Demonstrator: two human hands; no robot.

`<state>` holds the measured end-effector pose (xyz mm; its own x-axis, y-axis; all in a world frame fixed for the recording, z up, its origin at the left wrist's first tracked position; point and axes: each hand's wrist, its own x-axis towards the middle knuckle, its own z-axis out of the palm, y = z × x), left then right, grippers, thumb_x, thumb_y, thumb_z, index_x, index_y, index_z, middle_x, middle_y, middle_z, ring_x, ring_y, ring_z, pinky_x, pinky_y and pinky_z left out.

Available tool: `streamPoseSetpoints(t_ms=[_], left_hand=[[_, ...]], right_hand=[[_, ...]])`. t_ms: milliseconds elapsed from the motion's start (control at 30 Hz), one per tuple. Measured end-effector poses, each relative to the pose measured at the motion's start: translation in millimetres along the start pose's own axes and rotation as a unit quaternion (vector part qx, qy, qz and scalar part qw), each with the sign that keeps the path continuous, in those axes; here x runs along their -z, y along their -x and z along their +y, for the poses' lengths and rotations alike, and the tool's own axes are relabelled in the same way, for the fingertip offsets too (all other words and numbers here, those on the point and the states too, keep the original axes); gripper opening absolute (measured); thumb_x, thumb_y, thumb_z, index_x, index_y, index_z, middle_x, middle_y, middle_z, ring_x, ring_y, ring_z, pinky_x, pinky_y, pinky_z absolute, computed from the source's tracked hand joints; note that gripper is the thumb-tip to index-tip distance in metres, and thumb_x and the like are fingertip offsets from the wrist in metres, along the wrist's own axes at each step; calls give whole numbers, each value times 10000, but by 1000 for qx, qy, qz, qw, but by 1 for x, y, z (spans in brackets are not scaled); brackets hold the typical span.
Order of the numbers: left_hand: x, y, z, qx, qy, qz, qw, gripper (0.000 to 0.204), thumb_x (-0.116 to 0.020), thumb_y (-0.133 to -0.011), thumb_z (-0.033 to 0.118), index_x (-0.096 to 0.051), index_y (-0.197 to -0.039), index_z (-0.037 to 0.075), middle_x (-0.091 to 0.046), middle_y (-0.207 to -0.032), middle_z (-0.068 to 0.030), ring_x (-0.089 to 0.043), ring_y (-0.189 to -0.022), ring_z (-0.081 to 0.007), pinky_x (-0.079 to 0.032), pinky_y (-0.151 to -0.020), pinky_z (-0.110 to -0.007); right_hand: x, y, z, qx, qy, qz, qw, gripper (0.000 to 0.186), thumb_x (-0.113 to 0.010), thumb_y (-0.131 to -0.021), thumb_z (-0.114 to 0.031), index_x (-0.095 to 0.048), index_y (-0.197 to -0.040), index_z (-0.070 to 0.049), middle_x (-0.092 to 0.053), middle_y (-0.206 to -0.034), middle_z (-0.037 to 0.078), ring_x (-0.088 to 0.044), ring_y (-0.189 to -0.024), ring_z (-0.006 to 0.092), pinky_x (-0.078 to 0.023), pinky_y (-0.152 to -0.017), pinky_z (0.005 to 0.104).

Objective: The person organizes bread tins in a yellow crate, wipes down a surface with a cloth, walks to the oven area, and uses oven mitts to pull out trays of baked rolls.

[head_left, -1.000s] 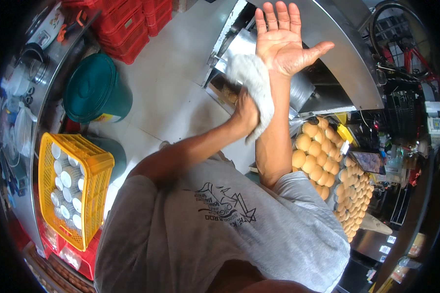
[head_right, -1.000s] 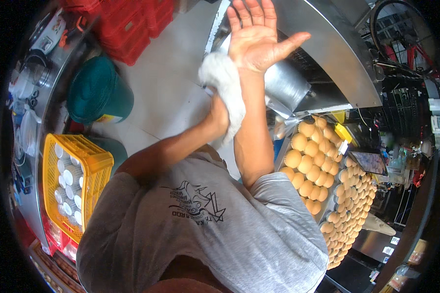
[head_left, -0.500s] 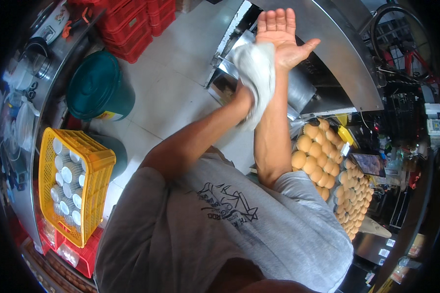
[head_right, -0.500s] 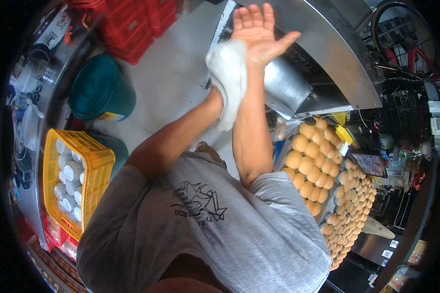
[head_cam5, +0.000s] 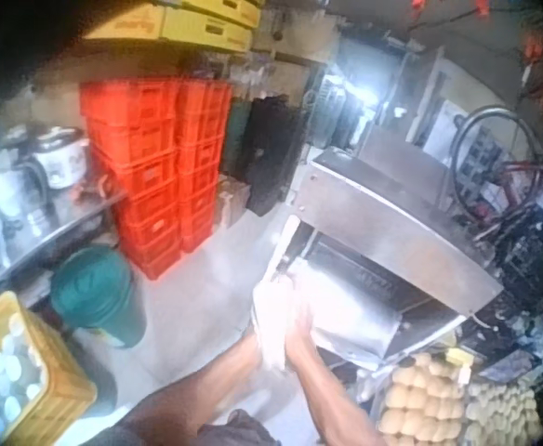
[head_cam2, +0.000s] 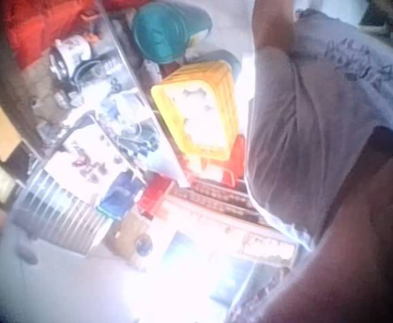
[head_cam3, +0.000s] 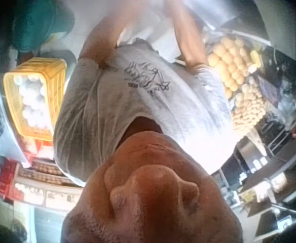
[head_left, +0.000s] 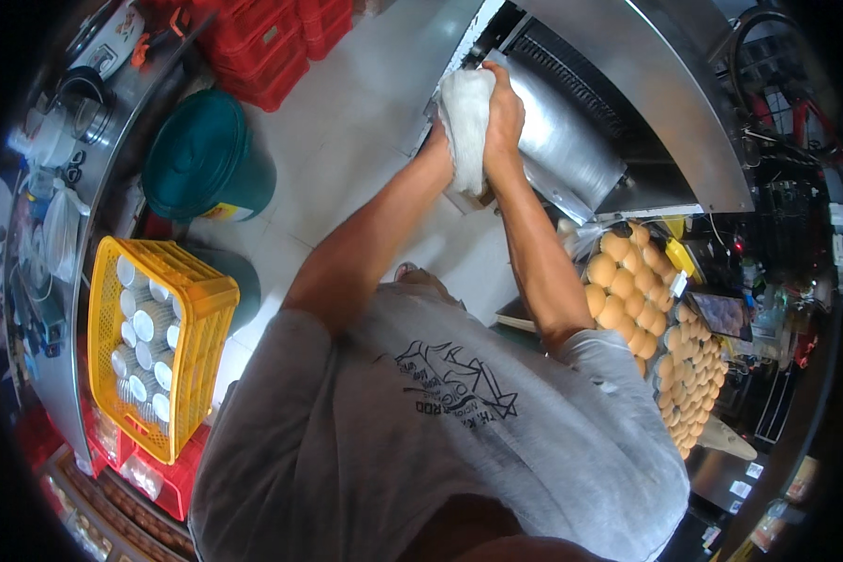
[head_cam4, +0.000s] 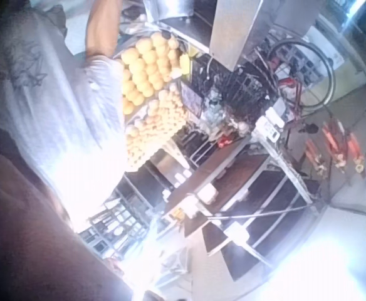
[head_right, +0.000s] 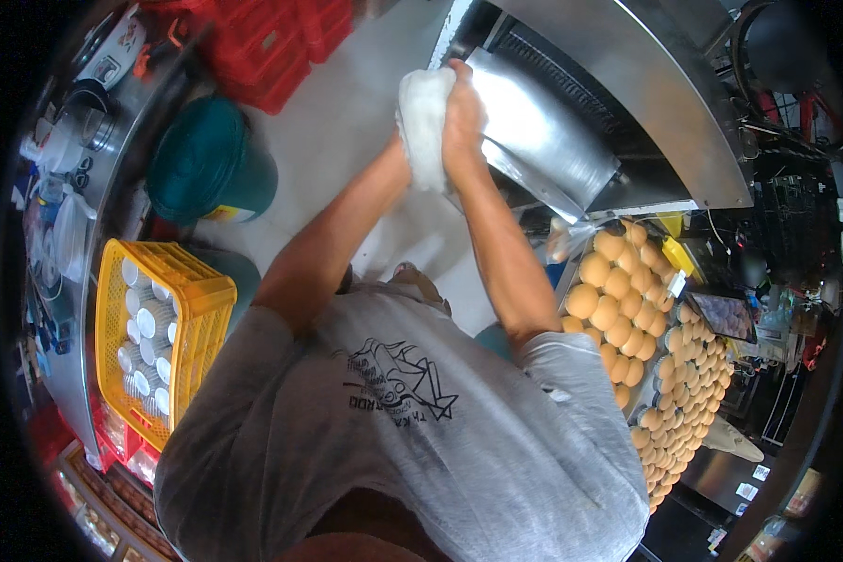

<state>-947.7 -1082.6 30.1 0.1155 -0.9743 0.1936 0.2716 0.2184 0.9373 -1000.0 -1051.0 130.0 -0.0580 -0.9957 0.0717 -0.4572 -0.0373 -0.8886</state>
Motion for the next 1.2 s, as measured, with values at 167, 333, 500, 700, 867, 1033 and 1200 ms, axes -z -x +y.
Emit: streamPoseSetpoints(t_ms=[167,333,500,700,867,1033,1200], left_hand=[[41,-21,14,-48,44,-52,997,155,-574,-943,163,-629,-837,65,-572,-710,-18,-586,-647,-154,-503,-575,-306],[43,30,75,111,-91,-135,980,256,-562,-933,188,-627,-1118,22,-663,-996,-56,-644,-888,-206,-529,-755,-350],[34,95,34,-248,-318,-180,897,459,-637,-843,267,-605,-1241,41,-643,-1164,-117,-572,-1138,-299,-452,-955,-433],[53,72,22,-153,-335,-224,902,436,-720,-786,285,-640,-1148,55,-666,-1055,-126,-630,-1005,-325,-510,-853,-407],[106,54,2,62,-135,-250,957,436,-662,-893,326,-618,-1220,41,-665,-1170,-147,-646,-1105,-274,-527,-922,-397],[106,73,43,214,389,-198,874,436,-543,-997,273,-517,-1359,31,-596,-1311,-138,-616,-1166,-258,-531,-974,-394],[52,90,37,-86,-3,-102,991,519,-452,-1040,392,-460,-1424,43,-595,-1335,-121,-605,-1207,-251,-505,-1018,-411]], right_hand=[[2,20,14,205,271,-55,939,408,-507,-953,-207,-550,-1307,-10,-657,-1151,254,-612,-1096,435,-479,-938,485],[25,31,60,175,458,-327,808,406,-633,-876,-241,-639,-1238,-56,-657,-1197,196,-609,-1137,351,-473,-994,448],[41,53,65,364,364,-284,809,357,-640,-852,-282,-706,-1160,-112,-666,-1188,161,-601,-1165,272,-471,-1005,410],[36,51,71,390,341,-396,758,253,-644,-842,-115,-688,-1078,-36,-697,-1036,168,-655,-993,339,-497,-943,430],[54,87,-12,426,380,-364,736,504,-730,-762,-36,-605,-1248,9,-537,-1399,196,-488,-1330,326,-389,-1107,439],[89,92,-24,431,425,-293,740,656,-761,-752,-61,-533,-1364,3,-386,-1536,212,-237,-1495,362,-250,-1181,552],[66,94,-3,422,487,-199,738,632,-697,-762,-65,-516,-1353,70,-400,-1462,316,-244,-1455,481,-223,-1147,644]])
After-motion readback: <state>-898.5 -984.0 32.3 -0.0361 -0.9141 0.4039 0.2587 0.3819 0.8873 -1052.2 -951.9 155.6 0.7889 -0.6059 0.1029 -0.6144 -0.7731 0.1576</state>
